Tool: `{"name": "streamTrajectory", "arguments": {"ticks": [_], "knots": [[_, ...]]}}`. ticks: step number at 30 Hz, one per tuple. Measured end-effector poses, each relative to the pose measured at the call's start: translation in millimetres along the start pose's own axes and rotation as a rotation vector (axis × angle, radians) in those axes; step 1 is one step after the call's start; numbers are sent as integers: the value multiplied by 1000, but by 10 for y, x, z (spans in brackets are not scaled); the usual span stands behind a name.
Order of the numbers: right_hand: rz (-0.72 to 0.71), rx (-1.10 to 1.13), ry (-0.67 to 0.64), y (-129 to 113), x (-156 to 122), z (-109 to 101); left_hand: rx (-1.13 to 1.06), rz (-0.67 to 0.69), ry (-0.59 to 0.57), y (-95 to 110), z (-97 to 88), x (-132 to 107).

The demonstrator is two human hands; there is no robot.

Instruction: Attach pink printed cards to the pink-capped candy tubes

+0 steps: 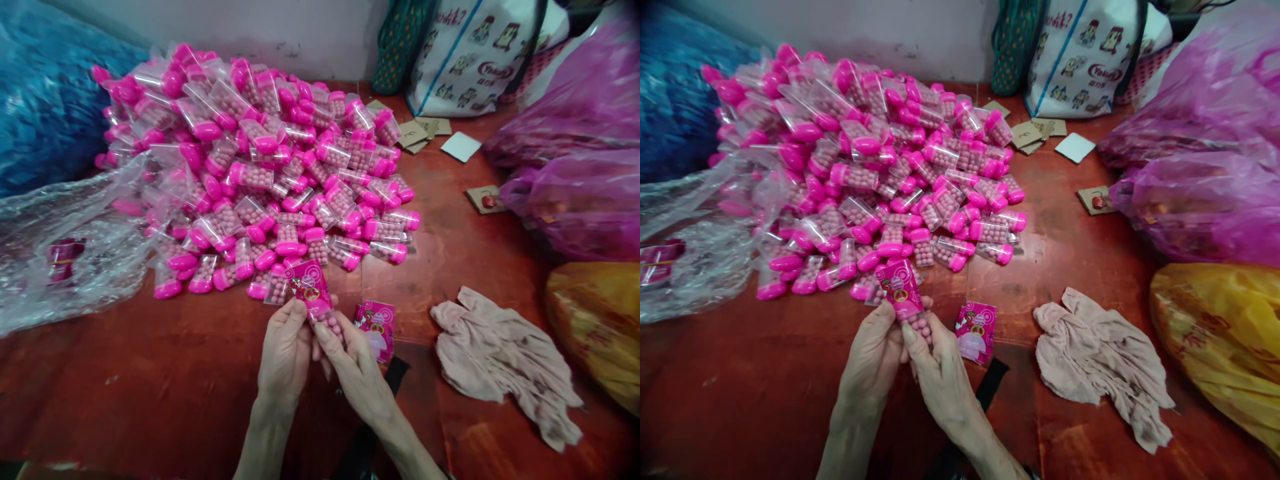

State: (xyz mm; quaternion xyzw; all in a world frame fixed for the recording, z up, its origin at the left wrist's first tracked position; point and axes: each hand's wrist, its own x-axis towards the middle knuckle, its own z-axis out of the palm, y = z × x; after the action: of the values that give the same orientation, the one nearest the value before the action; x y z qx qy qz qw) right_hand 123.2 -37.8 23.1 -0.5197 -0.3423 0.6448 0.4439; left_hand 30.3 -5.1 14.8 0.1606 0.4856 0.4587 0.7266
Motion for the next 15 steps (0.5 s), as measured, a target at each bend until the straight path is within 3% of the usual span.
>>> {"name": "streamTrajectory", "arguments": {"ticks": [6, 15], "knots": [[37, 54, -9, 32, 2, -39, 25, -21, -41, -40, 53, -10], [34, -253, 160, 157, -111, -35, -15, -54, -72, -88, 62, -30]]}}
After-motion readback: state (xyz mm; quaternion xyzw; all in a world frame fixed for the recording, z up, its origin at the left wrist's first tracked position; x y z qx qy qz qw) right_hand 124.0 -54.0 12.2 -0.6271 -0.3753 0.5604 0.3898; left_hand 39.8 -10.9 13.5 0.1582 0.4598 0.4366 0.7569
